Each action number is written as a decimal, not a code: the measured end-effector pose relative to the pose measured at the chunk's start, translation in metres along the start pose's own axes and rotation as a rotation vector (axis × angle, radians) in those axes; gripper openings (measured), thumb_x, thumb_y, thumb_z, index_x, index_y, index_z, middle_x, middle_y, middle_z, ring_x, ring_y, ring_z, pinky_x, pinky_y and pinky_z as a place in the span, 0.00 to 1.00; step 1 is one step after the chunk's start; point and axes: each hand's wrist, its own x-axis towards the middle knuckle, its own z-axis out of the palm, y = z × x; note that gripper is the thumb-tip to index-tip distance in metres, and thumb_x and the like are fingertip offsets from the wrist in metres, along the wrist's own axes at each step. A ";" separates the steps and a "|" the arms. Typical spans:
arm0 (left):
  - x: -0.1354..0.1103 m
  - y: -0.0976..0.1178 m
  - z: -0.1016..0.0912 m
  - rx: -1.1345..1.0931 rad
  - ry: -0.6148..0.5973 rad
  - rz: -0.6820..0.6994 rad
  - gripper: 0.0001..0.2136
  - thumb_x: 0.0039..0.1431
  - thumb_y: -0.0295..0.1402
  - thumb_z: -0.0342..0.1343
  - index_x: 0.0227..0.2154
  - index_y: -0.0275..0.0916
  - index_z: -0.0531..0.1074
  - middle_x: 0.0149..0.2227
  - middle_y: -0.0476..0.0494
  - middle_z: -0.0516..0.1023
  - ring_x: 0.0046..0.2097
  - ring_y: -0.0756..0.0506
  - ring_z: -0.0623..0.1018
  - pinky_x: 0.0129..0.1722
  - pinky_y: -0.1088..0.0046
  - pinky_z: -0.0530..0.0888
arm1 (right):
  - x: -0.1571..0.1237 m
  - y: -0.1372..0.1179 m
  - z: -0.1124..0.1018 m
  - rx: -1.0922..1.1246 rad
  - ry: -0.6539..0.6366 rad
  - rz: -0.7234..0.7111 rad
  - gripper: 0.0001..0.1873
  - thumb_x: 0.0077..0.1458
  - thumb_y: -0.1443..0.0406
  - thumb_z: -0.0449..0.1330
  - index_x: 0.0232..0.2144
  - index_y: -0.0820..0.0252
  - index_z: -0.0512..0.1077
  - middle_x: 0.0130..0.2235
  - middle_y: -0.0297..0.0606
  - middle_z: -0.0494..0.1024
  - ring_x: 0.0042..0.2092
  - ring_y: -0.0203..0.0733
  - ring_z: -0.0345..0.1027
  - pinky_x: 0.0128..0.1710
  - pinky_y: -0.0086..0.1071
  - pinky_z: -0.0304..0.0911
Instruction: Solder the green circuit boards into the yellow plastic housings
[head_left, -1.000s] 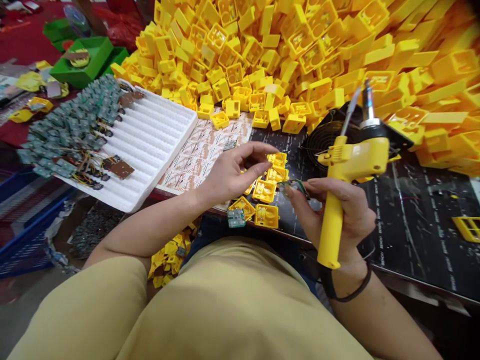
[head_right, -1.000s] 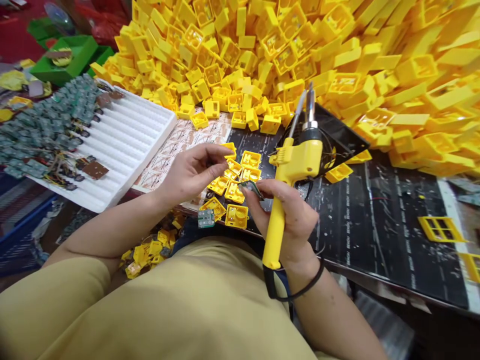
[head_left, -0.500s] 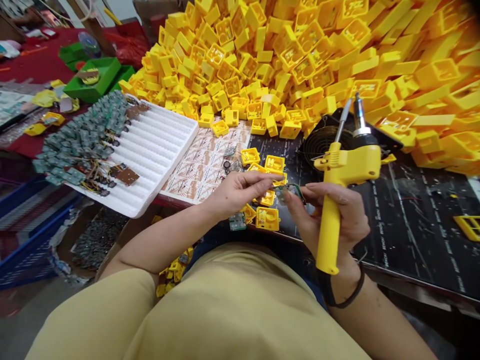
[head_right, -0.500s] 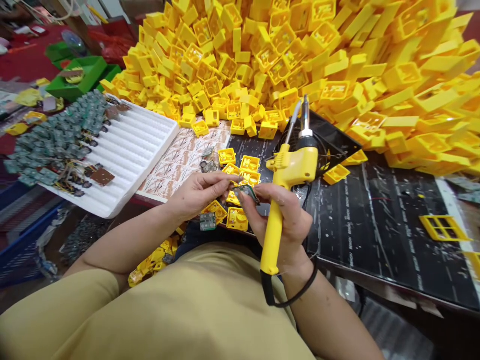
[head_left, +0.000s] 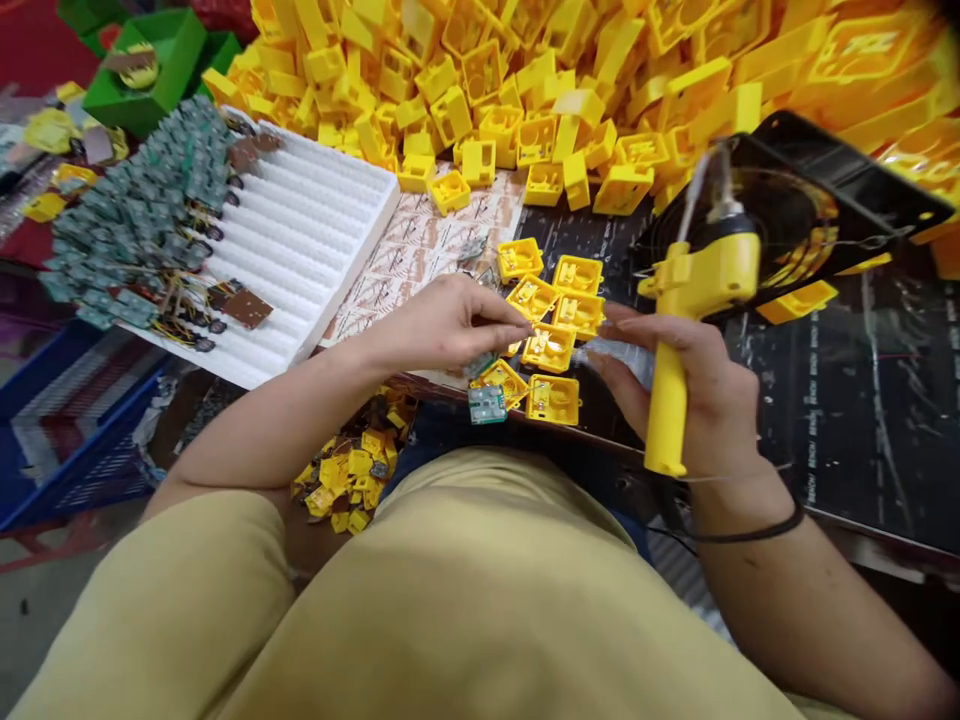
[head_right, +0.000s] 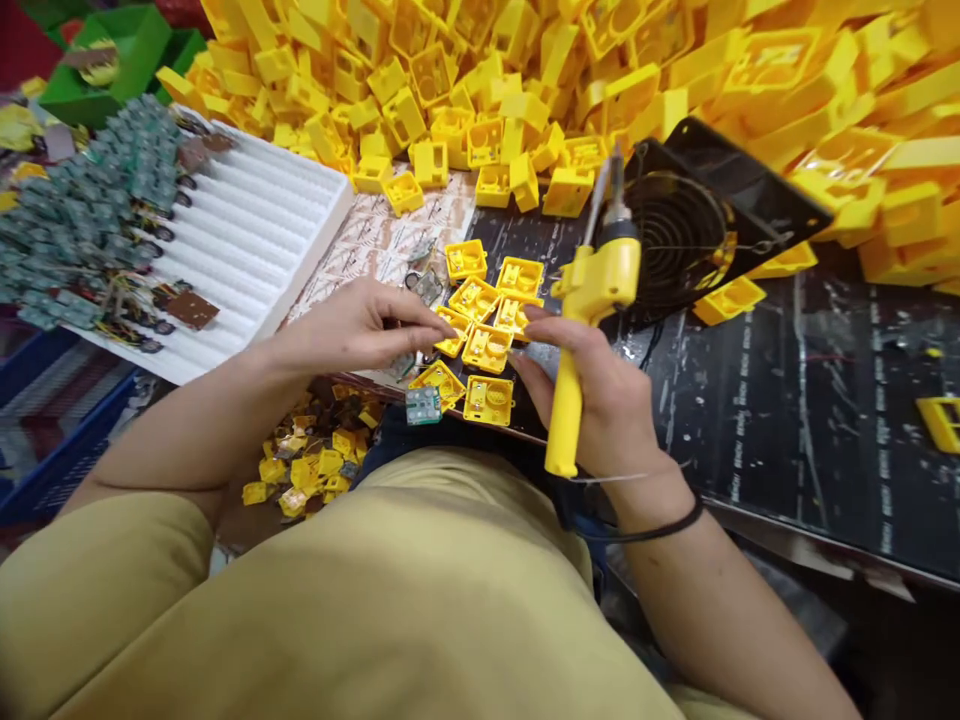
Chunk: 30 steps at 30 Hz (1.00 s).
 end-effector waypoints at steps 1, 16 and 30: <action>0.002 -0.001 -0.001 0.175 -0.007 0.014 0.08 0.60 0.33 0.61 0.40 0.41 0.84 0.34 0.48 0.85 0.37 0.49 0.81 0.39 0.74 0.74 | 0.001 0.006 0.002 -0.023 -0.038 -0.022 0.19 0.60 0.66 0.67 0.53 0.54 0.69 0.52 0.40 0.80 0.49 0.48 0.78 0.50 0.42 0.77; 0.024 -0.001 0.015 0.361 -0.029 0.104 0.06 0.60 0.28 0.60 0.35 0.37 0.82 0.34 0.47 0.85 0.36 0.49 0.81 0.37 0.74 0.71 | 0.007 -0.005 -0.007 -0.005 -0.017 -0.014 0.15 0.58 0.66 0.70 0.45 0.52 0.72 0.40 0.30 0.82 0.38 0.37 0.78 0.41 0.26 0.75; 0.022 -0.003 0.008 0.117 -0.095 0.070 0.05 0.59 0.29 0.58 0.33 0.36 0.78 0.31 0.49 0.82 0.33 0.51 0.78 0.35 0.76 0.72 | 0.013 -0.014 0.015 0.180 0.018 0.075 0.14 0.59 0.69 0.67 0.45 0.52 0.71 0.38 0.29 0.82 0.35 0.38 0.79 0.37 0.27 0.76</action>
